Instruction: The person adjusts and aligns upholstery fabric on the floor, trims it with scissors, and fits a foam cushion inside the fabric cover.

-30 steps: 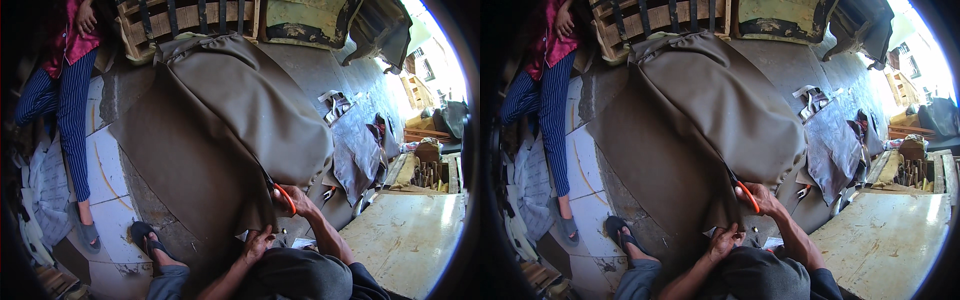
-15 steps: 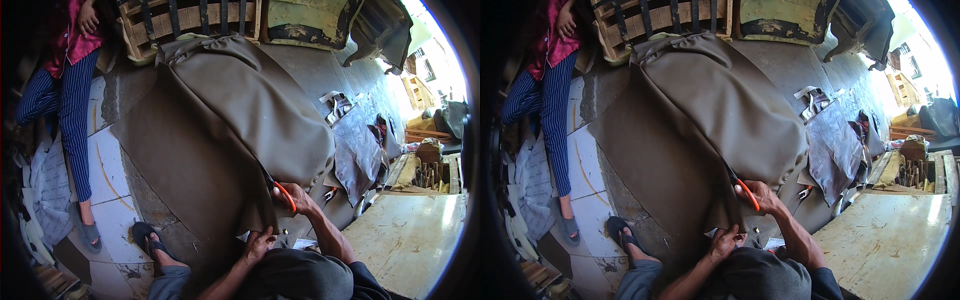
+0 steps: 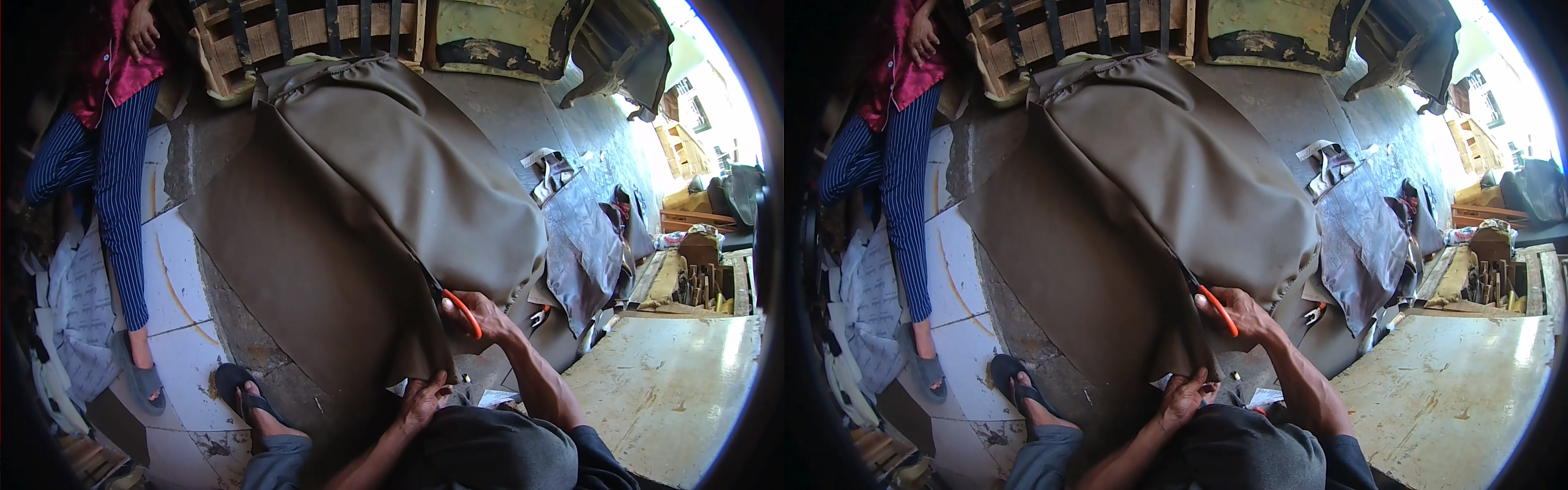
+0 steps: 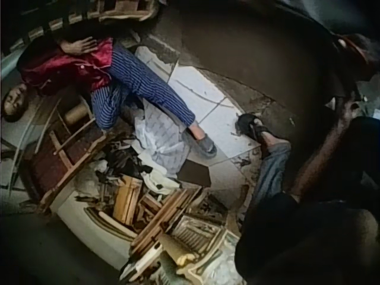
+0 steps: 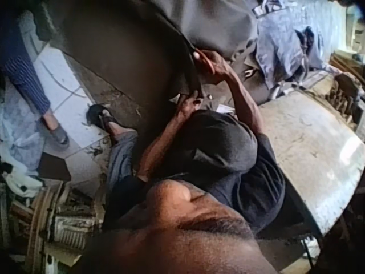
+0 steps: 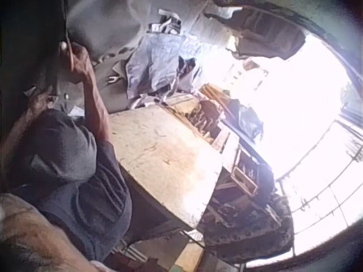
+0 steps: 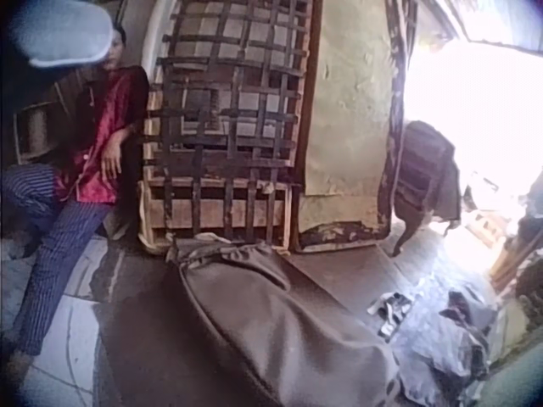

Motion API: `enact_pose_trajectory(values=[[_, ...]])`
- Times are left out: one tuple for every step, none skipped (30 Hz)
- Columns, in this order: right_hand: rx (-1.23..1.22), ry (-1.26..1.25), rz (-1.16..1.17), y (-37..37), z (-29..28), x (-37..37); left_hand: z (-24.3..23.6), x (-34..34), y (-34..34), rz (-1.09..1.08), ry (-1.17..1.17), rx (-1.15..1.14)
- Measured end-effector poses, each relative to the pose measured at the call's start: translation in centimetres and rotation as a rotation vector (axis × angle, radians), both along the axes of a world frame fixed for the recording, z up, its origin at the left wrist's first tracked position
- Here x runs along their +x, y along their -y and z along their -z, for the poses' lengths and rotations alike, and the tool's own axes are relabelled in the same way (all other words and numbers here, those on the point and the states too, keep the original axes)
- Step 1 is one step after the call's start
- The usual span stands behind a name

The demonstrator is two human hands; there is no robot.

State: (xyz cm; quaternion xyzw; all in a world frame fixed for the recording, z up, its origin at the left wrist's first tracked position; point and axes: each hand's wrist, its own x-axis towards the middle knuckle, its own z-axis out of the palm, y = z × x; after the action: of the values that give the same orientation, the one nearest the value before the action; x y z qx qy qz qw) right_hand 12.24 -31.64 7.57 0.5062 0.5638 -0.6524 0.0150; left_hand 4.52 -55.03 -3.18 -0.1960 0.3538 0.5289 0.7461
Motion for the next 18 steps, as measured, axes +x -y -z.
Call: enact_pose_trajectory(values=[[-0.011,0.001,-0.005,-0.1,0.2,0.3,-0.3,0.1,-0.1,0.010,-0.010,0.034],[-0.011,-0.002,-0.008,-0.1,0.0,0.1,-0.4,-0.1,-0.2,0.015,-0.026,0.066],[-0.011,0.020,-0.014,-0.1,-0.3,-0.2,-0.2,-0.2,-0.2,0.012,-0.029,0.066],[-0.010,0.041,-0.020,-0.2,-0.5,-0.4,0.0,-0.2,-0.1,0.006,-0.024,0.070],[-0.011,0.042,-0.020,-0.1,-0.5,-0.5,-0.1,-0.1,0.0,0.003,-0.016,0.072],[0.027,0.036,-0.020,-0.2,-0.5,-0.7,-0.1,-0.2,0.0,0.004,-0.015,0.071],[0.066,0.031,-0.020,-0.3,-0.4,-0.8,-0.1,-0.2,0.0,0.003,-0.014,0.064],[0.065,0.031,-0.019,-0.4,-0.4,-0.9,-0.2,-0.3,0.0,0.002,-0.014,0.056],[0.028,0.027,-0.014,-0.5,-0.5,-1.0,-0.4,-0.3,0.0,0.003,-0.014,0.055],[-0.009,0.023,-0.009,-0.6,-0.5,-1.0,-0.5,-0.4,0.0,0.014,-0.014,0.060],[-0.007,0.021,-0.010,-0.6,-0.4,-1.0,-0.5,-0.4,-0.2,0.022,-0.016,0.067],[-0.013,0.031,-0.023,-0.7,-0.4,-0.9,-0.4,-0.4,-0.1,0.021,-0.018,0.069],[-0.019,0.042,-0.035,-0.8,-0.4,-0.9,-0.1,-0.4,0.0,0.008,-0.003,0.074],[-0.020,0.041,-0.035,-0.7,-0.4,-1.1,0.0,-0.4,0.3,-0.004,0.014,0.074],[0.001,0.027,-0.029,-0.8,-0.6,-1.4,0.2,-0.4,0.4,-0.005,0.013,0.073],[0.022,0.013,-0.022,-0.8,-0.6,-1.6,0.5,-0.5,0.6,0.012,0.008,0.081],[0.022,0.013,-0.022,-1.0,-0.6,-1.7,0.6,-0.6,0.7,0.030,0.004,0.090],[0.015,0.021,-0.028,-1.1,-0.5,-1.8,0.6,-0.5,0.8,0.029,0.003,0.090]])
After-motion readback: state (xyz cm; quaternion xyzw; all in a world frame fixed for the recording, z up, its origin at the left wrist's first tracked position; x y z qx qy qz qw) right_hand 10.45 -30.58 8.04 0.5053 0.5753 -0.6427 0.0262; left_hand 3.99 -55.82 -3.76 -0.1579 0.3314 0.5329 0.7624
